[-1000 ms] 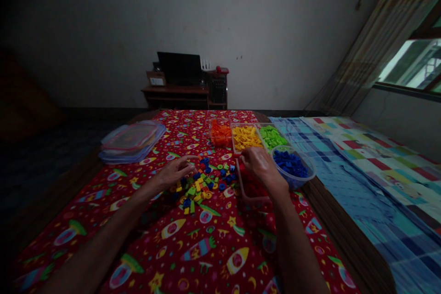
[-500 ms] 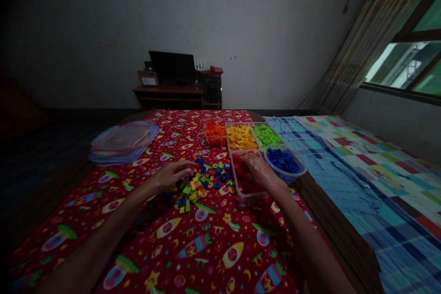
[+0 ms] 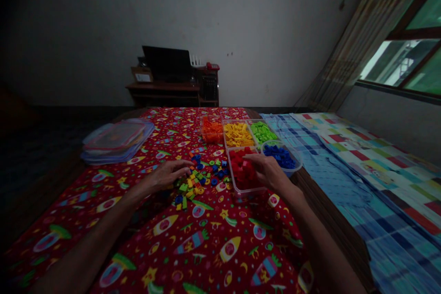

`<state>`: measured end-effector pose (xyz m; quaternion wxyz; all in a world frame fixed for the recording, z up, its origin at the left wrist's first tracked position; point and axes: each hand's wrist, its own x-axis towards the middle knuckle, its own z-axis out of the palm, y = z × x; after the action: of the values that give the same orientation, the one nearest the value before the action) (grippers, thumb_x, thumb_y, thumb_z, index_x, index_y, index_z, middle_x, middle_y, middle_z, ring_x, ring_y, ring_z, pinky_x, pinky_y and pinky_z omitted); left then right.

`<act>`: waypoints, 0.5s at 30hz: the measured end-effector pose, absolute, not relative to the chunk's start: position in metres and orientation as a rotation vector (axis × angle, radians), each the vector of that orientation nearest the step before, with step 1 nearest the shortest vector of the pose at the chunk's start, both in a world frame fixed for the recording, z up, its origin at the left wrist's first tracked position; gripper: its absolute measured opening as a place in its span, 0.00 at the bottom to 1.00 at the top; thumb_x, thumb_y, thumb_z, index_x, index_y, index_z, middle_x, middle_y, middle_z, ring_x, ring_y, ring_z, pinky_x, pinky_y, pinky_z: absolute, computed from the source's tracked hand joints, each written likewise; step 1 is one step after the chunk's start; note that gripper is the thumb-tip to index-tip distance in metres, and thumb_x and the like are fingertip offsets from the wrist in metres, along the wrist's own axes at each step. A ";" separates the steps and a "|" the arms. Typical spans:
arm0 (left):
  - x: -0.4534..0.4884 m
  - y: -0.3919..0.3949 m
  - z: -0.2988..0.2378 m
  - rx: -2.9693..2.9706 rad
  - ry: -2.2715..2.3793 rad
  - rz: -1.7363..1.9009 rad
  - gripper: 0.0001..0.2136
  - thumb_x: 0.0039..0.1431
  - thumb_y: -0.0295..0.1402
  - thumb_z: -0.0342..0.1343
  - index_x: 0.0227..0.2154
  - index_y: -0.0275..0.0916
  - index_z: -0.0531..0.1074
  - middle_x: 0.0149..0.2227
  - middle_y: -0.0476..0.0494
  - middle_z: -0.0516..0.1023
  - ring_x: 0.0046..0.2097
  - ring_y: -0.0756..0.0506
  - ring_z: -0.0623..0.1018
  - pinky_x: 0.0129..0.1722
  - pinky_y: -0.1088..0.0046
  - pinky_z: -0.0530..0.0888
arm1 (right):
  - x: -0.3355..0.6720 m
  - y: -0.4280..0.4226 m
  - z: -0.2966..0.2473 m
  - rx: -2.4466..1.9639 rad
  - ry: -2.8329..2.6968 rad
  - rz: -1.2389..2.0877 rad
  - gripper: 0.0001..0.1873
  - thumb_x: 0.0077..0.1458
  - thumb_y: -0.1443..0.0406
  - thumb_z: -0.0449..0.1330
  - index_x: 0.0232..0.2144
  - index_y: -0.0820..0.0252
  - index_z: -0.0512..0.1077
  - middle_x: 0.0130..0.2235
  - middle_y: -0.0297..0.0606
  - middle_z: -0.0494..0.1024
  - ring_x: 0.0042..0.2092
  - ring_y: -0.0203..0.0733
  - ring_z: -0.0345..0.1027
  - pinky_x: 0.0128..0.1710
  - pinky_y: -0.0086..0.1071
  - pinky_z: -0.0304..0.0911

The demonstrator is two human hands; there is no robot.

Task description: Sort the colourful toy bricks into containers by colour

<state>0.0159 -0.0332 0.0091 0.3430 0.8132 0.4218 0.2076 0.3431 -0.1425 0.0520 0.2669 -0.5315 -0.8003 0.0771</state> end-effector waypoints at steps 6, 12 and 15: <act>0.018 -0.034 0.010 2.127 1.088 0.531 0.21 0.53 0.45 0.48 0.42 0.38 0.76 0.33 0.44 0.80 0.33 0.44 0.78 0.30 0.73 0.72 | 0.345 -0.153 0.037 -1.357 -2.404 0.360 0.23 0.50 0.69 0.62 0.50 0.60 0.70 0.54 0.50 0.72 0.58 0.51 0.62 0.54 0.43 0.62; 0.017 -0.031 0.001 2.196 1.078 0.523 0.21 0.55 0.45 0.48 0.43 0.39 0.76 0.33 0.44 0.81 0.34 0.44 0.78 0.31 0.74 0.72 | 0.367 -0.160 0.028 -1.244 -2.360 0.290 0.24 0.52 0.73 0.57 0.52 0.60 0.67 0.49 0.48 0.74 0.51 0.48 0.69 0.50 0.42 0.65; 0.016 -0.031 0.000 2.208 1.063 0.498 0.21 0.56 0.45 0.47 0.44 0.38 0.75 0.33 0.44 0.81 0.34 0.43 0.78 0.31 0.74 0.72 | 0.362 -0.147 0.025 -1.147 -2.404 0.256 0.24 0.51 0.73 0.57 0.52 0.61 0.67 0.52 0.49 0.73 0.55 0.49 0.65 0.53 0.45 0.62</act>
<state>0.0165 -0.0310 0.0001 0.3151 0.8380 0.4034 0.1889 0.3616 -0.1470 0.0253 0.2305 -0.4172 -0.8742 0.0932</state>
